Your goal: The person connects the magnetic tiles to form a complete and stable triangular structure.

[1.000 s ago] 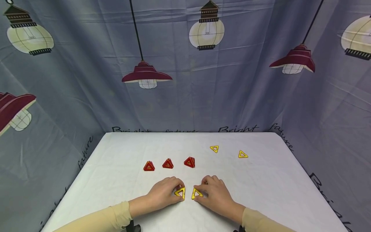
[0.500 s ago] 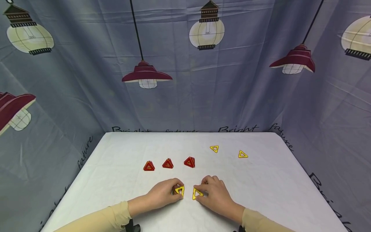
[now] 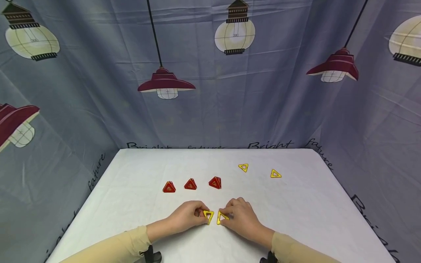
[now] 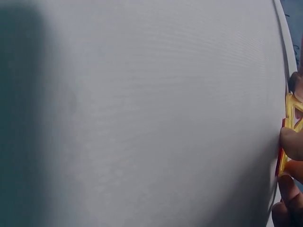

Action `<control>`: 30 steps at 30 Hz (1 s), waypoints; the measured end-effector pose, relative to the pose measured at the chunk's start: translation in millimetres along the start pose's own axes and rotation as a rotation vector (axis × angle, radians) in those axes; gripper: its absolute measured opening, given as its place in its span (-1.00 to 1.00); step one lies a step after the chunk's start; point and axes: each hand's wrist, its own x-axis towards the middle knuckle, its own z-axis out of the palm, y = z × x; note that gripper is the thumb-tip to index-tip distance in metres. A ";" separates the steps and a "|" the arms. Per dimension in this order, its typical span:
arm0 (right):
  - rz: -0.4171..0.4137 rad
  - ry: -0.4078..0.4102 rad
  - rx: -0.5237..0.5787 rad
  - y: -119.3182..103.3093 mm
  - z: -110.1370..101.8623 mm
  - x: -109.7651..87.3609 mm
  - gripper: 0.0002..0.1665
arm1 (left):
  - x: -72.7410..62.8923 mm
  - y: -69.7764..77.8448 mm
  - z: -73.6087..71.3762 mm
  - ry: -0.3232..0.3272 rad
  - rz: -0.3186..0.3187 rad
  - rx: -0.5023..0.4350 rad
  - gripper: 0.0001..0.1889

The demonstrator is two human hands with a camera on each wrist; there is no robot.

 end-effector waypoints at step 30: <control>0.027 -0.025 0.042 -3.2 4.8 13.5 -0.65 | 9.6 -4.4 2.1 -0.010 0.069 0.113 -0.70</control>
